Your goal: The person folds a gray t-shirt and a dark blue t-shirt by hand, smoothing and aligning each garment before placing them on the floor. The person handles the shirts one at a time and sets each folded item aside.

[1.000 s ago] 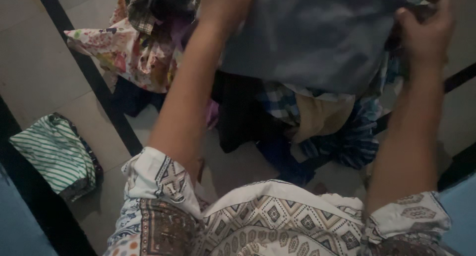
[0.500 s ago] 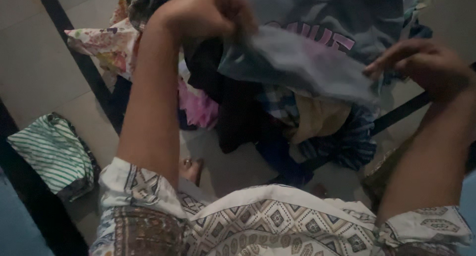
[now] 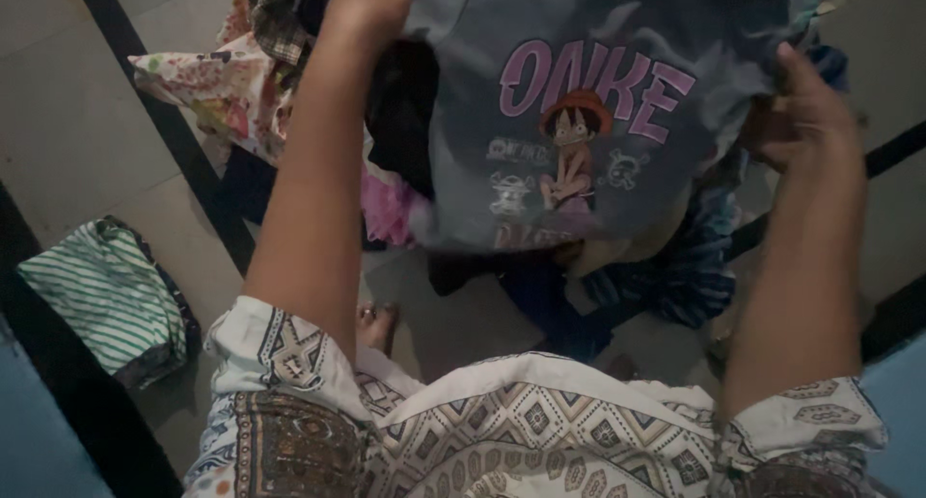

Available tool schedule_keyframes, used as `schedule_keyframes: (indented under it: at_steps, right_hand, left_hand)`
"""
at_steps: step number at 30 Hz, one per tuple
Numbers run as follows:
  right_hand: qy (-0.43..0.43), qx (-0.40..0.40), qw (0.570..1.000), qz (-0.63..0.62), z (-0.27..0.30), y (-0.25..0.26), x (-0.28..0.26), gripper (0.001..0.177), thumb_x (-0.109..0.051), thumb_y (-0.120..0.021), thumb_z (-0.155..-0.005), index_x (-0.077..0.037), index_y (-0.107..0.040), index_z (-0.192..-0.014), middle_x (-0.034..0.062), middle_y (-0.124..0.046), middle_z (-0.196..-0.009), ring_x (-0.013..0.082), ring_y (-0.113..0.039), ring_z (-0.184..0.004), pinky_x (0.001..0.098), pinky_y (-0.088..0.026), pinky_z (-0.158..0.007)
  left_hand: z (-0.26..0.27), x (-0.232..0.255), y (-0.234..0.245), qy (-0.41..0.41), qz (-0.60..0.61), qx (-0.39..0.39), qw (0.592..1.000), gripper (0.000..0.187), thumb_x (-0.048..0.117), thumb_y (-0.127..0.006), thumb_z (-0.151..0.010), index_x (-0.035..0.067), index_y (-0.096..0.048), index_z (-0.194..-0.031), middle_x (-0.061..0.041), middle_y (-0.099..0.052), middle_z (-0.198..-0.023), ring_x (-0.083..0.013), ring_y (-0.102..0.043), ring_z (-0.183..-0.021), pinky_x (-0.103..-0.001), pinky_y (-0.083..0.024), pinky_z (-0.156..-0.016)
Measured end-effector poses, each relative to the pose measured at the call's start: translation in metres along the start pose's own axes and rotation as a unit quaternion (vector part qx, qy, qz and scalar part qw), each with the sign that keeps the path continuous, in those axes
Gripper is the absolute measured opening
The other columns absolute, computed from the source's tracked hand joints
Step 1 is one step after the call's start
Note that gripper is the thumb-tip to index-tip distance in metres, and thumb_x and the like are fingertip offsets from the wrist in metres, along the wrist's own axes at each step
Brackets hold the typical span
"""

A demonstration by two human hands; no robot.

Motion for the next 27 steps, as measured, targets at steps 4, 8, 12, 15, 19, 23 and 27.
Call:
schedule_keyframes:
  at_steps: [4,8,12,15,19,23,27]
  right_hand:
    - [0.022,-0.023,0.999,0.015,-0.009,-0.001,-0.003,0.068,-0.032,-0.072,-0.091,-0.005,-0.047,-0.149,0.0144,-0.054,-0.150,0.0353,-0.055,-0.136,0.0519,-0.042,-0.115]
    - [0.067,-0.074,0.994,-0.039,-0.034,0.016,-0.009,0.066,-0.022,-0.074,-0.097,0.002,-0.048,-0.152,0.0177,-0.052,-0.157,0.0340,-0.050,-0.143,0.0461,-0.041,-0.120]
    - [0.215,-0.015,0.975,0.048,-0.051,0.032,-0.022,0.055,-0.020,-0.072,-0.095,0.012,-0.061,-0.139,0.0286,-0.063,-0.146,0.0414,-0.062,-0.134,0.0497,-0.051,-0.118]
    - [0.195,-0.047,0.980,-0.011,-0.054,0.026,-0.019,0.055,-0.027,-0.071,-0.094,0.004,-0.061,-0.138,0.0215,-0.060,-0.143,0.0373,-0.061,-0.134,0.0493,-0.050,-0.113]
    - [0.041,0.006,0.999,0.005,-0.032,0.012,-0.010,0.064,-0.048,-0.065,-0.096,-0.011,-0.058,-0.148,0.0082,-0.061,-0.148,0.0295,-0.055,-0.135,0.0475,-0.048,-0.109]
    - [0.186,-0.232,0.954,-0.019,0.024,-0.028,-0.033,0.067,-0.034,-0.071,-0.108,-0.013,-0.039,-0.163,0.0129,-0.046,-0.169,0.0352,-0.044,-0.164,0.0536,-0.038,-0.133]
    - [0.283,-0.303,0.909,-0.036,0.046,-0.036,-0.038,0.062,-0.022,-0.070,-0.105,-0.021,-0.034,-0.157,0.0136,-0.044,-0.162,0.0391,-0.038,-0.155,0.0564,-0.033,-0.127]
  left_hand:
    - [-0.004,-0.016,-0.005,0.022,0.021,-0.004,1.000,0.026,0.034,-0.073,-0.095,0.012,-0.075,-0.110,-0.012,-0.076,-0.098,-0.0258,-0.075,-0.086,-0.040,-0.060,-0.076]
    - [-0.008,-0.003,-0.012,0.026,0.016,-0.017,0.999,0.025,0.034,-0.073,-0.096,0.012,-0.075,-0.108,-0.012,-0.076,-0.096,-0.0260,-0.074,-0.085,-0.041,-0.060,-0.075]
    - [-0.010,0.009,-0.015,0.040,0.002,-0.038,0.998,0.024,0.033,-0.072,-0.097,0.012,-0.074,-0.107,-0.012,-0.075,-0.095,-0.0262,-0.074,-0.083,-0.041,-0.059,-0.074]
    - [-0.010,0.007,-0.012,0.057,0.009,-0.013,0.998,0.023,0.033,-0.072,-0.097,0.011,-0.074,-0.106,-0.012,-0.075,-0.093,-0.0263,-0.074,-0.082,-0.041,-0.059,-0.073]
    - [-0.011,-0.002,-0.006,0.089,0.024,0.076,0.993,0.022,0.032,-0.071,-0.098,0.011,-0.074,-0.104,-0.011,-0.074,-0.091,-0.0264,-0.073,-0.080,-0.041,-0.058,-0.072]
    - [-0.011,-0.007,-0.008,0.101,0.024,0.105,0.989,0.021,0.032,-0.070,-0.099,0.011,-0.073,-0.103,-0.011,-0.073,-0.089,-0.0266,-0.073,-0.079,-0.041,-0.058,-0.071]
    - [-0.011,-0.007,-0.011,0.103,0.026,0.116,0.988,0.021,0.031,-0.070,-0.100,0.011,-0.073,-0.101,-0.011,-0.073,-0.088,-0.0267,-0.073,-0.077,-0.041,-0.057,-0.070]
Point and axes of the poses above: each hand's wrist, its own z-axis away from the middle knuckle, its own y-axis out of the back of the hand, x = y × z, the point moved 5 cm from there along -z, towards the middle knuckle
